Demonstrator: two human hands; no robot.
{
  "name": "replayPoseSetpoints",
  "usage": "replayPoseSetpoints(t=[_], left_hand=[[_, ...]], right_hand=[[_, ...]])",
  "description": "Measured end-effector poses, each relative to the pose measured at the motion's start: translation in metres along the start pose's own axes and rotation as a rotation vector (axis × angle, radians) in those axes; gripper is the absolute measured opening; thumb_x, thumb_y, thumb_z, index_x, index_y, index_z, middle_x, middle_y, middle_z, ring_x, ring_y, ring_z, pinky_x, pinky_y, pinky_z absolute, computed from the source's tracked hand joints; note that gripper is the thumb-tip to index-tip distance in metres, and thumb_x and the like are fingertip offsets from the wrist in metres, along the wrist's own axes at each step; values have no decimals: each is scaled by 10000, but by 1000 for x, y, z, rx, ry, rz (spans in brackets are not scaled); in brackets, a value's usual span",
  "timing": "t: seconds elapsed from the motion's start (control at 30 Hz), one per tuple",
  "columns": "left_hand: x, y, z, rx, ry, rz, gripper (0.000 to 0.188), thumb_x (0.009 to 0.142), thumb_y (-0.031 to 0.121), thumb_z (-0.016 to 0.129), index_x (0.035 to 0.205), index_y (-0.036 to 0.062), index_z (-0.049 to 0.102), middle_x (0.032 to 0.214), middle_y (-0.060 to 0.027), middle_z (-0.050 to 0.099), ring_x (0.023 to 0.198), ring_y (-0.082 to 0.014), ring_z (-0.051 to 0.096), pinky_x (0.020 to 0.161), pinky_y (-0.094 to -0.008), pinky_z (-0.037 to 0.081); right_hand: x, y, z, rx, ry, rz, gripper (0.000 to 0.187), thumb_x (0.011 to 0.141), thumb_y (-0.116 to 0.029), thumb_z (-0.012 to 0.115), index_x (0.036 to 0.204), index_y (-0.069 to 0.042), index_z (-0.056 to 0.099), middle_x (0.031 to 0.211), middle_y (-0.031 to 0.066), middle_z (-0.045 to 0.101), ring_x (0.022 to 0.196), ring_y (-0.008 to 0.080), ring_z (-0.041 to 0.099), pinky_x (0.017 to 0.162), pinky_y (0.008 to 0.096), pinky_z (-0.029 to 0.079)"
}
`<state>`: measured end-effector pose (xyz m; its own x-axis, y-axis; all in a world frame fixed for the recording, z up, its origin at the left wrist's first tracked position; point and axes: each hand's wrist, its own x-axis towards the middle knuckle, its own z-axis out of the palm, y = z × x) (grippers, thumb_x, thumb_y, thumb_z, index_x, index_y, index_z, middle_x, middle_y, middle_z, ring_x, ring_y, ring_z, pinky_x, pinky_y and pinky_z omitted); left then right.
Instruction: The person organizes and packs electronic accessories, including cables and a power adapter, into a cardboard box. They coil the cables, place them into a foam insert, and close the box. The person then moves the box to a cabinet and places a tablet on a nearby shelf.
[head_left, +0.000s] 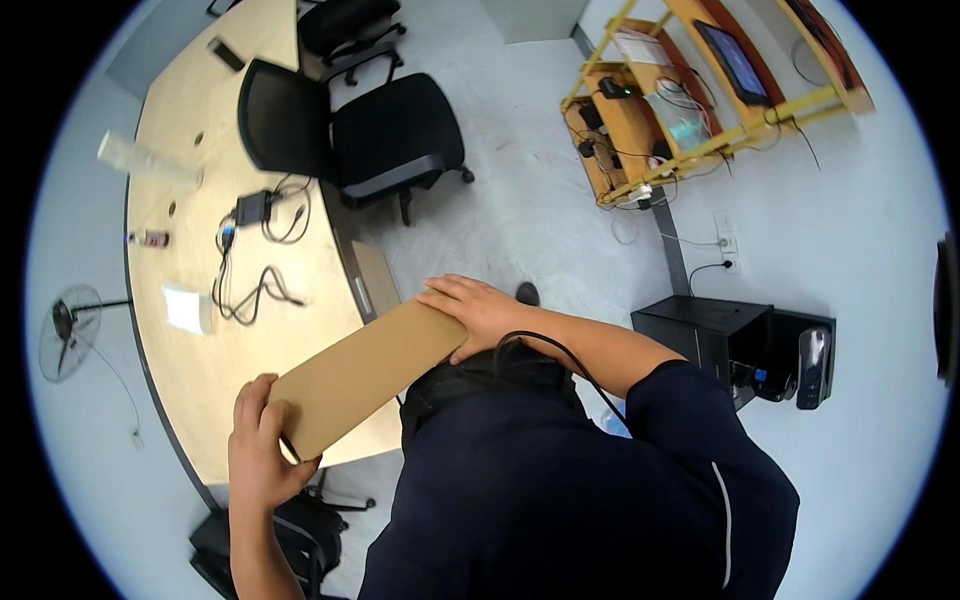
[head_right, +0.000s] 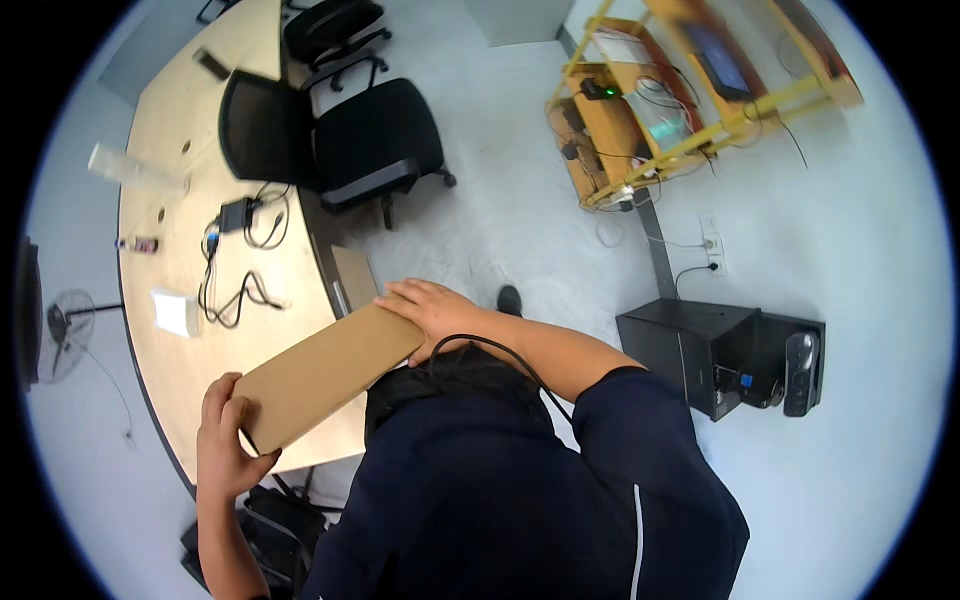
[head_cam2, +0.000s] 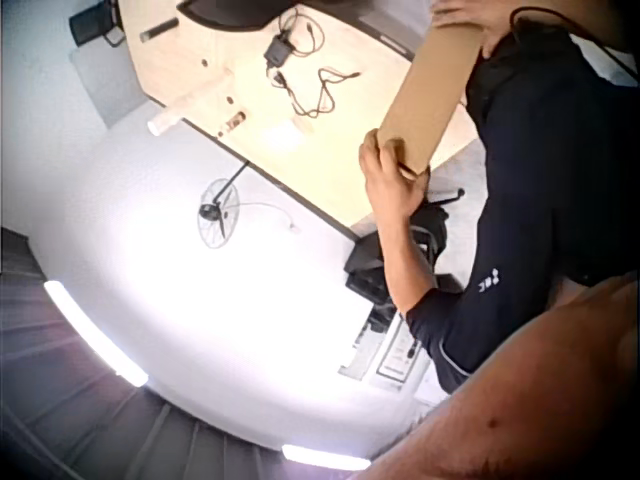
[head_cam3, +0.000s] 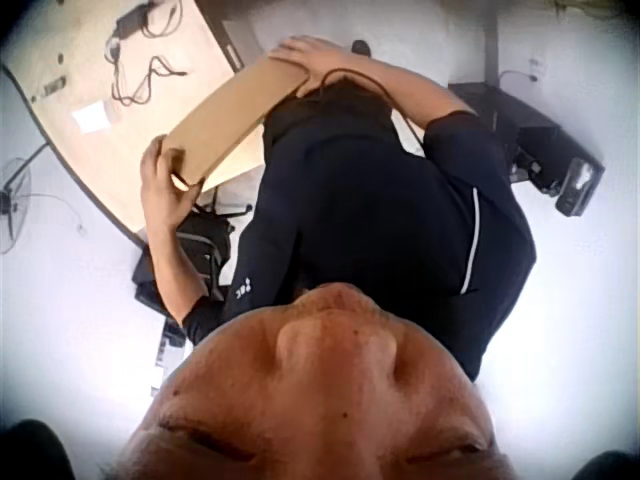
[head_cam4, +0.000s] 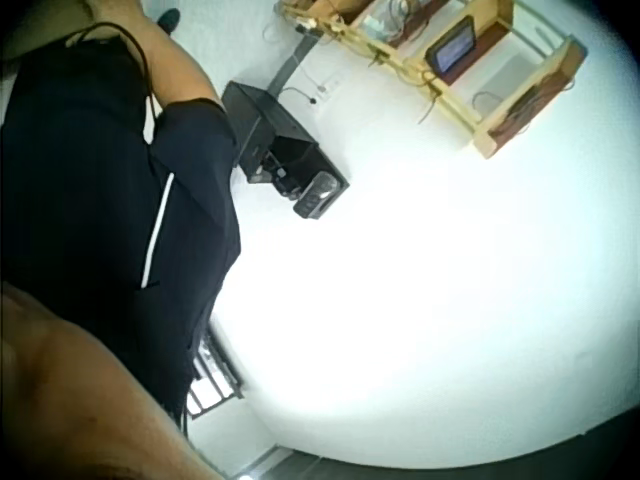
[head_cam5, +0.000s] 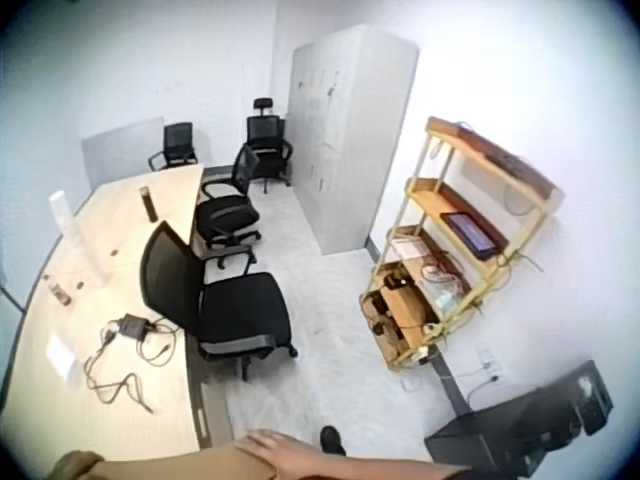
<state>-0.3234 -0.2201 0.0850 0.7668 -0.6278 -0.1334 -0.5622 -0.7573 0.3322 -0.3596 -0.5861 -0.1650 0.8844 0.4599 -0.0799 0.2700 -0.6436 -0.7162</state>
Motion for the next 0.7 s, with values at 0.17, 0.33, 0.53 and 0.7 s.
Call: replayPoseSetpoints(t=[0.17, 0.33, 0.53, 0.7], left_hand=[[106, 94, 11, 65, -39, 256, 653, 562, 54, 915, 1116, 63, 570, 1461, -228, 547, 1326, -497, 551, 962, -518, 577], [198, 188, 55, 38, -82, 433, 635, 564, 21, 924, 1085, 84, 565, 1484, -211, 537, 1372, -497, 523, 1029, -520, 563], [298, 296, 96, 33, -129, 632, 635, 545, 32, 916, 1088, 98, 593, 1495, -179, 543, 1392, -473, 524, 1001, -494, 595], [368, 346, 116, 26, -203, 756, 651, 556, 47, 908, 1127, 117, 603, 1500, -153, 551, 1413, -474, 516, 983, -498, 606]], right_hand=[[-88, 46, -62, -149, 242, 44, 1159, 686, -395, 940, 1664, -156, 367, 1649, 208, 393, 1563, 432, 352, 1279, 642, 266], [-194, 111, -122, -180, 346, 36, 1133, 699, -345, 887, 1686, -205, 350, 1611, 216, 416, 1543, 440, 368, 1282, 646, 255], [-292, 155, -173, -195, 543, 204, 1104, 667, -297, 875, 1663, -215, 404, 1548, 234, 470, 1430, 448, 473, 1225, 586, 352], [-322, 179, -201, -230, 629, 249, 1029, 677, -271, 853, 1628, -214, 465, 1498, 236, 501, 1358, 446, 519, 1170, 548, 401]])
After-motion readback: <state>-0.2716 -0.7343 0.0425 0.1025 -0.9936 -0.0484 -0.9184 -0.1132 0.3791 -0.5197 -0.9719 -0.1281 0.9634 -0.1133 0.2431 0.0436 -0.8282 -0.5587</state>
